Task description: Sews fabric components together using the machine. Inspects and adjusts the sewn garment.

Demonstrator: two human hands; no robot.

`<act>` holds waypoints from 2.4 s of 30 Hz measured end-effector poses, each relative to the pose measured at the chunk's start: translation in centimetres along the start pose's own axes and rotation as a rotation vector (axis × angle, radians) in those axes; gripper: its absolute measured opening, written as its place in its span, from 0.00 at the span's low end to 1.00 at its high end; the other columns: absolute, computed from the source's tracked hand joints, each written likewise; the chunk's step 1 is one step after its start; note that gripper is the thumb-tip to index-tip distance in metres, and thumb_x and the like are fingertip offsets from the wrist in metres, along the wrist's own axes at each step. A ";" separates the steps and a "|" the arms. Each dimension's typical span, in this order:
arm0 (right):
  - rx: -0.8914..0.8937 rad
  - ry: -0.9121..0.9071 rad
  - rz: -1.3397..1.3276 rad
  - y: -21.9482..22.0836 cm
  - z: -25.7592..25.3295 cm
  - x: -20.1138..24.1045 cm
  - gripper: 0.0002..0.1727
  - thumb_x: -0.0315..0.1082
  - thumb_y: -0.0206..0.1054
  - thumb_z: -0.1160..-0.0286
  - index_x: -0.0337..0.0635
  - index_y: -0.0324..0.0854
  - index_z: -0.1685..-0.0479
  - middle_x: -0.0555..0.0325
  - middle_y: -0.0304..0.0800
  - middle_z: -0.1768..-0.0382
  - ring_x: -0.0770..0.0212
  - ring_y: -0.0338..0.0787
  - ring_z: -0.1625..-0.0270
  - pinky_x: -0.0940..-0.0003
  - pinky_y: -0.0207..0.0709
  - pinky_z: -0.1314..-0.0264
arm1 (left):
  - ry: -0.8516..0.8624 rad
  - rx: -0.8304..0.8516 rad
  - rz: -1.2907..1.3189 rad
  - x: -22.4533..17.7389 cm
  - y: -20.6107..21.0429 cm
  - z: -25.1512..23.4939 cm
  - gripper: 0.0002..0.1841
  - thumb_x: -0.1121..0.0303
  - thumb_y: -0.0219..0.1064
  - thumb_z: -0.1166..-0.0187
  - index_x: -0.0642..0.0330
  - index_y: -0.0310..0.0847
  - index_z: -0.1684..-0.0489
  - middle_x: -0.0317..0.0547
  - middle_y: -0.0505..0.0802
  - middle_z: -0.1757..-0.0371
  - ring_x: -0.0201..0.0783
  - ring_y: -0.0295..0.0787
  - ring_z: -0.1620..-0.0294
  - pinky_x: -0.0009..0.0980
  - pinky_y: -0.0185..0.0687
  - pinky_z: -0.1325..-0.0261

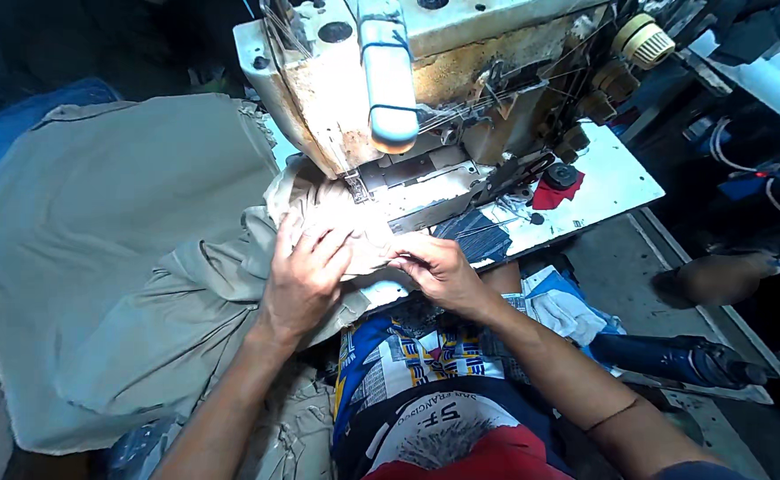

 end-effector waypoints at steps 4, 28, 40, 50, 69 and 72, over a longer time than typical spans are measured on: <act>-0.068 0.115 -0.109 0.0 1.1 -1.1 0.04 0.25 0.68 0.20 0.36 0.89 0.56 0.56 0.92 0.54 0.68 0.90 0.57 0.71 0.87 0.53 | 0.014 0.026 -0.033 -0.4 -0.9 -0.2 0.05 0.73 0.66 0.27 0.62 0.86 0.70 0.50 0.92 0.34 0.55 0.83 0.26 0.68 0.57 0.15; -0.155 0.180 -0.207 0.6 -3.1 -3.0 0.04 0.24 0.66 0.19 0.37 0.84 0.53 0.55 0.88 0.62 0.66 0.85 0.66 0.72 0.82 0.68 | -0.029 0.321 -0.079 6.3 -4.0 -2.1 0.38 0.28 0.55 0.25 0.57 0.88 0.51 0.52 0.90 0.51 0.59 0.86 0.45 0.68 0.68 0.30; 0.263 -0.074 -0.078 1.1 -2.6 2.2 0.08 0.24 0.69 0.22 0.37 0.92 0.51 0.56 0.92 0.53 0.67 0.90 0.48 0.68 0.87 0.41 | 0.084 0.081 0.638 -1.5 -8.2 -1.6 0.06 0.63 0.73 0.26 0.54 0.89 0.68 0.34 0.94 0.58 0.26 0.90 0.59 0.27 0.89 0.55; 0.077 0.107 -0.107 -0.2 2.3 -0.5 0.06 0.27 0.66 0.18 0.37 0.89 0.55 0.57 0.90 0.57 0.68 0.89 0.56 0.72 0.87 0.51 | 0.066 0.082 0.000 -1.5 0.4 0.4 0.13 0.71 0.64 0.20 0.51 0.91 0.44 0.45 0.85 0.22 0.55 0.78 0.23 0.65 0.60 0.19; -0.095 0.223 -0.206 -0.2 0.2 -2.7 0.03 0.25 0.69 0.22 0.38 0.88 0.57 0.58 0.90 0.58 0.68 0.86 0.64 0.71 0.84 0.62 | 0.078 0.151 -0.075 1.3 -1.5 -3.1 0.09 0.75 0.61 0.27 0.61 0.89 0.61 0.50 0.94 0.42 0.57 0.87 0.41 0.64 0.63 0.23; -0.124 0.213 -0.200 0.1 -1.1 -3.0 0.02 0.26 0.70 0.22 0.37 0.87 0.58 0.58 0.89 0.62 0.69 0.84 0.68 0.73 0.81 0.66 | 0.090 0.173 -0.077 2.9 -1.3 -3.8 0.11 0.76 0.59 0.26 0.61 0.90 0.58 0.49 0.93 0.41 0.57 0.87 0.39 0.65 0.62 0.21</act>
Point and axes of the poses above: each hand's wrist, its own z-axis away from the middle knuckle, its own y-axis out of the palm, x = y × z, the point moved 8 cm from there along -z, towards the middle knuckle
